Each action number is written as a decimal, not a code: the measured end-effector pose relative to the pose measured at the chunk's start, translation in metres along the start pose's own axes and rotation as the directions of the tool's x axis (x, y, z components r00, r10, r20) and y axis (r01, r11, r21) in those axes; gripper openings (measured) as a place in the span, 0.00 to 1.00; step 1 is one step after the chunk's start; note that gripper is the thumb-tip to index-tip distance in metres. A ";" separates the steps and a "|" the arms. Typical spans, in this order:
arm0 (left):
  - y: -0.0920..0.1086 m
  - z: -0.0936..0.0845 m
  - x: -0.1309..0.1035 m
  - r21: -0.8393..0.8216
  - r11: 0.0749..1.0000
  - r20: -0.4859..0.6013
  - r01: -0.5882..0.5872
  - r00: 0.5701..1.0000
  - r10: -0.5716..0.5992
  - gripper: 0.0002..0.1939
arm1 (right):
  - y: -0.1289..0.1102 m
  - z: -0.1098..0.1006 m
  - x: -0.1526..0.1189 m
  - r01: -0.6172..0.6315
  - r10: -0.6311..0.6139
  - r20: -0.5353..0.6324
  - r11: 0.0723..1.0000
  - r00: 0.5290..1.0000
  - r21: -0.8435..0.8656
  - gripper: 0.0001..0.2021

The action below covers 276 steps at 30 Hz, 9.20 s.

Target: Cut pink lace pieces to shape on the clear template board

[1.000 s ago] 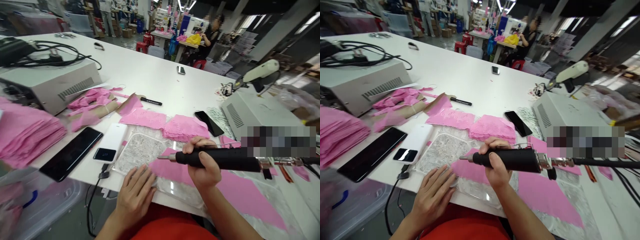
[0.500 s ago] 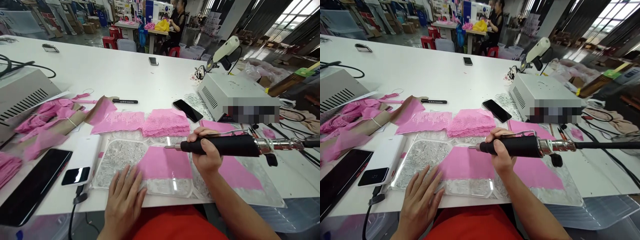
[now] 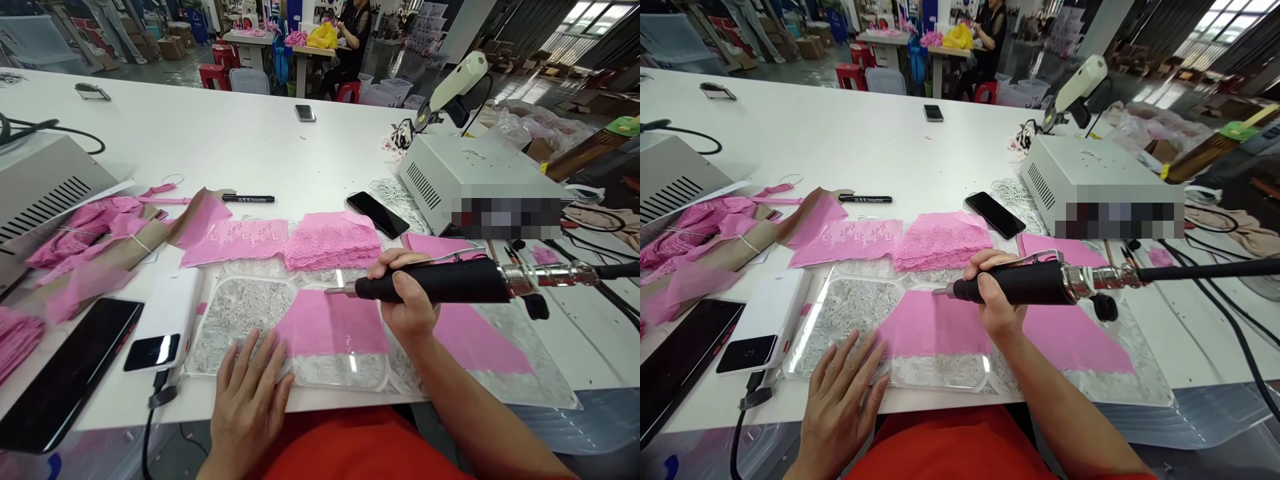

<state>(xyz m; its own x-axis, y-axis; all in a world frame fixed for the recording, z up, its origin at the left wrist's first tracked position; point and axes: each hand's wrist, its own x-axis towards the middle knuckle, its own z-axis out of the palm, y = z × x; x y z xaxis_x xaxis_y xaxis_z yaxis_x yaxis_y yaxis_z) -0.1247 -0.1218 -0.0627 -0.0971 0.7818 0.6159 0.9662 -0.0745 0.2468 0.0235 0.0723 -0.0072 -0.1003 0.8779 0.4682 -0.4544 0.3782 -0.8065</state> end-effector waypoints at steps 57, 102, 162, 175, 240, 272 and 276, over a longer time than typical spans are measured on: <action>-0.007 0.002 -0.004 0.036 0.998 -0.036 -0.050 0.998 0.051 0.26 | -0.038 -0.066 0.002 0.034 -0.063 -0.218 0.990 0.974 -0.134 0.04; 0.024 0.001 0.026 -0.085 0.981 -0.033 -0.173 0.985 0.171 0.19 | -0.065 -0.106 0.005 0.077 -0.093 -0.213 0.994 0.973 -0.083 0.05; 0.106 0.070 0.075 -0.368 0.817 0.227 -0.445 0.809 0.543 0.13 | -0.063 -0.130 0.005 -0.063 0.067 -0.094 0.997 0.993 0.038 0.05; 0.107 0.070 0.076 -0.392 0.800 0.193 -0.453 0.810 0.553 0.13 | -0.068 -0.133 -0.010 -0.107 0.111 -0.075 0.993 0.991 0.053 0.05; 0.109 0.098 0.088 -0.251 0.906 0.222 -0.339 0.891 0.395 0.17 | -0.069 -0.183 0.011 0.128 -0.181 -0.421 0.980 0.889 -0.151 0.04; 0.104 0.099 0.093 -0.264 0.877 0.190 -0.402 0.870 0.455 0.18 | -0.080 -0.207 0.016 0.145 -0.259 -0.501 0.956 0.826 -0.256 0.03; 0.098 0.100 0.093 -0.217 0.847 0.219 -0.485 0.821 0.526 0.21 | -0.082 -0.205 0.018 0.131 -0.255 -0.494 0.954 0.831 -0.271 0.02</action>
<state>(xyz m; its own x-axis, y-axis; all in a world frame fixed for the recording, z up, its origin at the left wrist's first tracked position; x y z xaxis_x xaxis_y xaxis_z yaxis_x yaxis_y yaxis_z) -0.0155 0.0059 -0.0560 0.4812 0.7388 0.4718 0.8140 -0.5764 0.0724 0.2403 0.1172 -0.0072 0.4697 0.7784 0.4164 -0.2065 0.5555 -0.8055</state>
